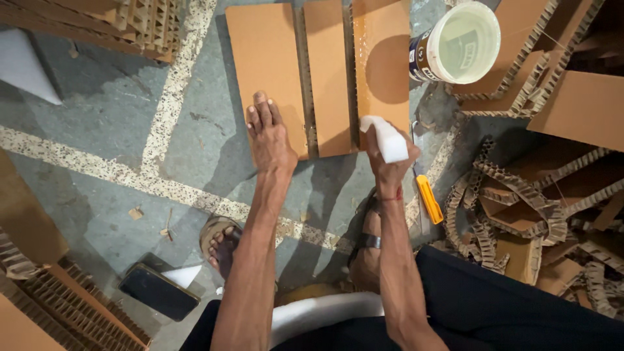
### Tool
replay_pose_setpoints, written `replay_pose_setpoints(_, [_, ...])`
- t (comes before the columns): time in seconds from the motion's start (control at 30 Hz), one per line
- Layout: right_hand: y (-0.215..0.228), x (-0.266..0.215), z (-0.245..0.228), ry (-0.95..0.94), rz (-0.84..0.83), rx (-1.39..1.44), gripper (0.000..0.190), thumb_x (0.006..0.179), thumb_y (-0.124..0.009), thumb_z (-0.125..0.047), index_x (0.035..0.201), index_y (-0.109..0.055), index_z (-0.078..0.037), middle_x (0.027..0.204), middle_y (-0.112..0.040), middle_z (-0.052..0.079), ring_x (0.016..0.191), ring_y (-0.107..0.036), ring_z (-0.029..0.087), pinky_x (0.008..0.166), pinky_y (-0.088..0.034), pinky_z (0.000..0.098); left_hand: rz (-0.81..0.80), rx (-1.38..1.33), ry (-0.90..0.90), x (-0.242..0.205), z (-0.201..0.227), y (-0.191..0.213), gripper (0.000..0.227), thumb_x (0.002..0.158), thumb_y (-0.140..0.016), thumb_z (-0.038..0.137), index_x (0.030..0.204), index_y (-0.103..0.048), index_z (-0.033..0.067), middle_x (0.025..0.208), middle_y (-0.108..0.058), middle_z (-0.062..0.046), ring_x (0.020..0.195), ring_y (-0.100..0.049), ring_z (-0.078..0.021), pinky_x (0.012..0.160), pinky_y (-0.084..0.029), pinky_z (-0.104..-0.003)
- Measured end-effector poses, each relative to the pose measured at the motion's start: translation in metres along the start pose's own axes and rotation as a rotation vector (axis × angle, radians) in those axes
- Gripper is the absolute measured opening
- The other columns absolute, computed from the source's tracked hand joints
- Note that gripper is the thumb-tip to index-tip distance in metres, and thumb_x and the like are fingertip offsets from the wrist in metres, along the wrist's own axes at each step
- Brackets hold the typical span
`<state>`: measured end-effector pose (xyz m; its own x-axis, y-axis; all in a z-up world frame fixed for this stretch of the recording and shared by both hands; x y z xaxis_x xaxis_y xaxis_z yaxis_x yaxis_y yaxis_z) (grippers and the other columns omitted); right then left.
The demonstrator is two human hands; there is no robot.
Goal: The person applies glue to the edges of flat cardboard pieces using a white roller. They then press the glued edges together to form a box shape and secure the structure with a rubber band. The process is repeated for multiple units.
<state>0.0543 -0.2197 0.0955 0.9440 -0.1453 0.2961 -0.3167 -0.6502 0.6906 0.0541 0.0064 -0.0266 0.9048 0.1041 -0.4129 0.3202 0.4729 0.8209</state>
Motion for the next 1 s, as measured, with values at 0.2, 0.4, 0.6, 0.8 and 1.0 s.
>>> replay_pose_setpoints(0.2, [-0.024, 0.034, 0.003, 0.044, -0.023, 0.008, 0.011, 0.096, -0.079, -0.01, 0.095, -0.076, 0.001, 0.078, -0.072, 0.013, 0.068, -0.07, 0.021, 0.065, -0.054, 0.0332, -0.009, 0.052, -0.005, 0.003, 0.0, 0.0, 0.098, 0.074, -0.076, 0.001, 0.156, -0.024, -0.0061, 0.167, -0.013, -0.022, 0.152, -0.02, -0.0451, 0.124, -0.024, -0.051])
replay_pose_setpoints(0.4, [-0.05, 0.079, 0.003, 0.145, 0.045, 0.06, 0.017, 0.094, -0.08, -0.014, 0.098, -0.075, 0.001, 0.083, -0.075, 0.012, 0.07, -0.074, 0.023, 0.065, -0.057, 0.0334, 0.023, 0.076, -0.011, 0.0, 0.0, 0.002, 0.093, 0.076, -0.072, 0.001, 0.157, -0.026, -0.006, 0.168, -0.016, -0.021, 0.153, -0.02, -0.0448, 0.123, -0.025, -0.05])
replay_pose_setpoints(0.6, [-0.083, 0.125, 0.025, 0.214, -0.037, 0.086, 0.023, 0.097, -0.08, -0.02, 0.099, -0.076, 0.002, 0.085, -0.077, 0.012, 0.072, -0.076, 0.025, 0.067, -0.059, 0.0356, 0.03, 0.065, 0.0, -0.001, 0.0, 0.002, 0.093, 0.076, -0.072, 0.002, 0.157, -0.027, -0.0053, 0.169, -0.016, -0.019, 0.153, -0.02, -0.0435, 0.124, -0.025, -0.049])
replay_pose_setpoints(0.8, [-0.133, 0.179, 0.081, 0.241, 0.015, -0.277, 0.037, 0.09, -0.083, -0.035, 0.077, -0.072, -0.002, 0.069, -0.072, 0.013, 0.06, -0.064, 0.037, 0.07, -0.05, 0.0507, 0.001, 0.043, 0.012, -0.002, 0.001, 0.004, 0.095, 0.076, -0.072, 0.003, 0.157, -0.023, -0.0043, 0.168, -0.013, -0.02, 0.153, -0.019, -0.0437, 0.123, -0.024, -0.05])
replay_pose_setpoints(1.0, [-0.166, 0.207, 0.14, 0.023, -0.276, -0.244, 0.047, 0.095, -0.078, -0.049, 0.097, -0.067, -0.003, 0.096, -0.07, 0.019, 0.093, -0.063, 0.038, 0.095, -0.046, 0.0526, -0.069, 0.053, 0.031, 0.0, 0.002, 0.005, 0.099, 0.075, -0.073, 0.0, 0.158, -0.019, -0.0045, 0.169, -0.01, -0.02, 0.154, -0.015, -0.0425, 0.126, -0.021, -0.048])
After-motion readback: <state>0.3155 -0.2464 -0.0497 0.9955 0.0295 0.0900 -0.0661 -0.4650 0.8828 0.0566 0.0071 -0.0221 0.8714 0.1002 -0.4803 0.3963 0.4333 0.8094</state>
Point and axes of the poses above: each hand's wrist, its own x-axis towards the middle knuckle, its own y-axis out of the back of the hand, z = x × y, the point moved 6 cm from there along x, towards the middle knuckle
